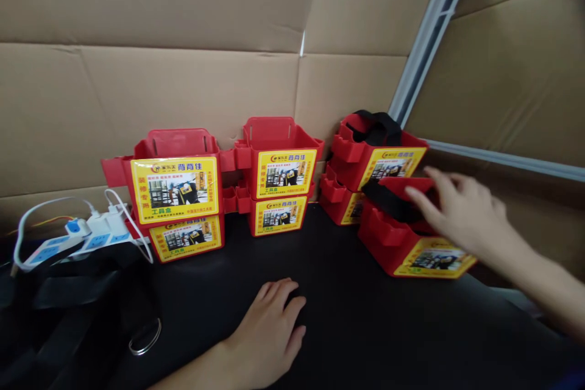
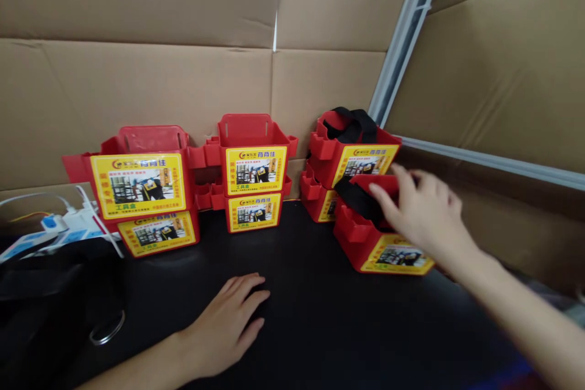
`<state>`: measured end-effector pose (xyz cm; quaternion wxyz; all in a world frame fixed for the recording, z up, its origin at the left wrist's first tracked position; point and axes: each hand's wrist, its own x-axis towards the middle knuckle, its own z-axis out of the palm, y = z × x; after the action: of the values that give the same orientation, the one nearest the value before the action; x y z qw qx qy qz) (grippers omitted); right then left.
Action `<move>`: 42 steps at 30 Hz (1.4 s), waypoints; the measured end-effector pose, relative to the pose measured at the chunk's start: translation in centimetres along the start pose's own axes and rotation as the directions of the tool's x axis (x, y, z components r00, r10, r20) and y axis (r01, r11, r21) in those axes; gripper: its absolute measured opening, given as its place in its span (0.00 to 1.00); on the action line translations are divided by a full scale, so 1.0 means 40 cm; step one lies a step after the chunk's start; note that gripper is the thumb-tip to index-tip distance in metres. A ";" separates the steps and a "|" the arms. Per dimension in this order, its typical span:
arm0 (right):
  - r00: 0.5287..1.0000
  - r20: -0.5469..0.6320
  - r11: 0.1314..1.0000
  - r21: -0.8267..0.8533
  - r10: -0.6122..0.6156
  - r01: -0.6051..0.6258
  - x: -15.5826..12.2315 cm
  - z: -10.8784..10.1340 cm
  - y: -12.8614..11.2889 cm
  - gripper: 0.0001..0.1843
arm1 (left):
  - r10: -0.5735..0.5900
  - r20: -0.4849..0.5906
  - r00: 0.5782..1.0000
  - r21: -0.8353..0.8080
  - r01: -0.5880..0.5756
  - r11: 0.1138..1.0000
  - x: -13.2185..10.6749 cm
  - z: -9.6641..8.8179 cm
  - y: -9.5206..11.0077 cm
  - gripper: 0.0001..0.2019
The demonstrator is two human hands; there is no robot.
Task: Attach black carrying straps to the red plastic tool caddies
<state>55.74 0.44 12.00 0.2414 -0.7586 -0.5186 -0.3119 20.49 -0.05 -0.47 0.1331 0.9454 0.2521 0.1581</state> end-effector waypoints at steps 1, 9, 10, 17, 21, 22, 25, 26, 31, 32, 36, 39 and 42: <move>0.997 0.043 0.996 0.063 -0.062 0.059 -0.048 0.013 -0.003 0.31 | 0.002 -0.008 1.000 -0.001 -0.002 1.000 0.000 0.001 0.000 0.19; 0.970 0.062 0.941 0.265 -0.236 0.212 -0.089 0.078 0.016 0.18 | -0.001 -0.027 1.000 0.011 0.002 1.000 -0.002 -0.003 0.008 0.19; 0.969 0.056 0.936 0.275 -0.242 0.218 -0.080 0.081 0.017 0.17 | 0.001 -0.027 1.000 0.010 -0.001 1.000 -0.002 -0.004 0.009 0.19; 0.907 -0.358 0.912 0.251 -0.224 0.324 -0.202 0.068 -0.122 0.24 | 0.024 0.047 0.999 -0.017 -0.023 1.000 -0.035 -0.034 -0.032 0.22; 0.738 0.016 0.583 0.625 -0.675 0.519 -0.345 0.048 -0.321 0.31 | 0.025 0.109 0.994 0.017 -0.027 0.999 -0.106 -0.083 -0.095 0.24; 0.604 0.144 0.518 0.688 -0.784 0.508 -0.363 0.046 -0.366 0.30 | 0.006 0.113 0.994 0.037 -0.010 0.999 -0.127 -0.096 -0.112 0.24; 0.333 0.293 0.422 0.794 -0.896 0.437 -0.365 0.049 -0.473 0.26 | -0.079 0.086 0.993 0.086 0.072 0.994 -0.187 -0.124 -0.159 0.24; 0.294 0.299 0.403 0.813 -0.908 0.420 -0.355 0.052 -0.497 0.26 | -0.106 0.066 0.992 0.094 0.099 0.991 -0.202 -0.129 -0.171 0.24; 0.245 0.288 0.365 0.849 -0.926 0.382 -0.318 0.072 -0.546 0.24 | -0.167 0.004 0.986 0.096 0.166 0.981 -0.232 -0.132 -0.192 0.23; 0.241 0.290 0.365 0.850 -0.926 0.379 -0.318 0.073 -0.545 0.24 | -0.173 0.009 0.985 0.101 0.171 0.980 -0.231 -0.131 -0.191 0.23; 0.236 0.286 0.359 0.855 -0.929 0.376 -0.319 0.074 -0.535 0.24 | -0.186 0.026 0.982 0.115 0.182 0.977 -0.224 -0.130 -0.188 0.23; 0.244 0.280 0.359 0.847 -0.928 0.393 -0.314 0.075 -0.531 0.23 | -0.179 0.017 0.984 0.118 0.176 0.977 -0.225 -0.129 -0.189 0.23; 0.251 0.261 0.349 0.831 -0.932 0.433 -0.316 0.076 -0.530 0.23 | -0.172 0.000 0.985 0.120 0.170 0.978 -0.226 -0.127 -0.189 0.23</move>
<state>33.15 1.82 1.66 0.0685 -0.3480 -0.9270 0.1222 7.89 2.46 -0.42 0.0907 0.9272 0.3407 0.1260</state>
